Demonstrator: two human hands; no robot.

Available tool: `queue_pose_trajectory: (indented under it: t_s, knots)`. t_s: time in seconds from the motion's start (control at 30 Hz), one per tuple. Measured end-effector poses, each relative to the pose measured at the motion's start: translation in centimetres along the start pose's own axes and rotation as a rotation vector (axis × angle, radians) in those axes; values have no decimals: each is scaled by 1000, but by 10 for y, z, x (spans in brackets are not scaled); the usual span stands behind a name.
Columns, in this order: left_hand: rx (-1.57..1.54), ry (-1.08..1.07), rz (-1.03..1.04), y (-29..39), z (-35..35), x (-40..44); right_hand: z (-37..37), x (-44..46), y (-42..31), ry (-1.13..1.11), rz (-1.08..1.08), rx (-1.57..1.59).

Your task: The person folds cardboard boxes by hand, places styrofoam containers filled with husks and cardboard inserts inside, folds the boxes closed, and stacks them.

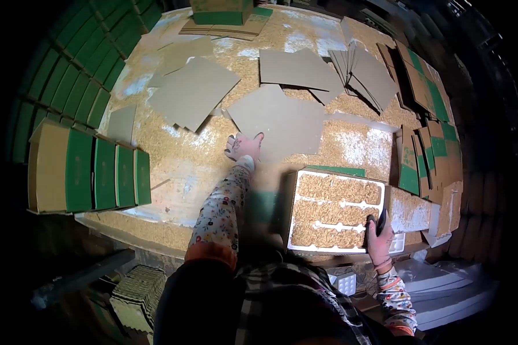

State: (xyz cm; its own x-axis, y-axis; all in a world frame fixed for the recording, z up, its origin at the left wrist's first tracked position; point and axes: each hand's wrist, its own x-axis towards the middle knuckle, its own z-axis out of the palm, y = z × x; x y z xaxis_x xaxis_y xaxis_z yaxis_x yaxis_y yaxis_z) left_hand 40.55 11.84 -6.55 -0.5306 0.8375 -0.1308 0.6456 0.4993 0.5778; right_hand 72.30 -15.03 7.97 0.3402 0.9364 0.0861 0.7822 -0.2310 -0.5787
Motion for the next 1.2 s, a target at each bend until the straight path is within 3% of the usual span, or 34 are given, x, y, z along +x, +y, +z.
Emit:
queue_pose_trajectory:
  t_s: [0.03,0.07,0.1,0.2,0.27,0.3,0.33,0.37,0.43,0.47,0.53,0.6,0.67,0.7,0.73,0.8,0.87,0.93,0.97,1.0,1.07,1.13,1.2]
  knots:
    - [-51,-38,56,-4,4,9,6,0,15,38,-16,-106]
    - [-104,-69,118,-3,9,18,6,1,15,61,14,23]
    - [-457,-38,151,-3,15,21,5,3,11,77,-7,35]
    - [-764,60,260,40,-50,-19,6,-2,19,79,-13,170]
    - [-430,118,855,71,-103,-70,-10,4,2,127,8,437]
    - [-279,-12,1144,81,-126,-104,-19,9,-18,212,-7,696]
    - [-123,-126,1433,87,-138,-136,-30,16,-30,314,-67,698]
    - [-33,-275,1545,85,-133,-174,-43,23,-45,413,-210,615]
    - [197,-581,1708,65,-119,-237,-58,24,-67,343,-339,506]
    - [338,-729,1764,57,-108,-252,-64,27,-63,231,-426,289]
    - [235,-772,1683,44,-85,-261,-40,23,-66,-140,-300,100]
    - [174,-914,1547,46,-83,-260,31,22,14,-593,-397,-7]
    - [144,-1109,1310,58,-98,-243,17,40,27,-622,-647,26]
    - [74,-1001,1317,57,-106,-238,2,57,25,-856,-230,330]
    - [248,-841,1272,63,-112,-238,4,65,43,-785,-132,557]
    - [593,-553,1146,62,-126,-247,-17,61,16,-615,-280,275]
    - [722,-722,1053,81,-107,-238,2,47,-2,-919,-312,-50]
    - [823,-849,985,90,-82,-224,7,39,-16,-964,-388,-335]
    - [677,-868,953,92,-76,-214,11,59,-11,-979,-456,-210]
    - [625,-975,867,95,-73,-201,1,71,1,-851,-433,61]
    - [611,-969,809,86,-69,-195,-24,83,13,-498,-325,528]
    - [648,-852,851,65,-51,-203,-46,93,29,-84,-398,519]
    - [538,-912,789,82,-75,-220,-49,109,68,-118,-323,695]
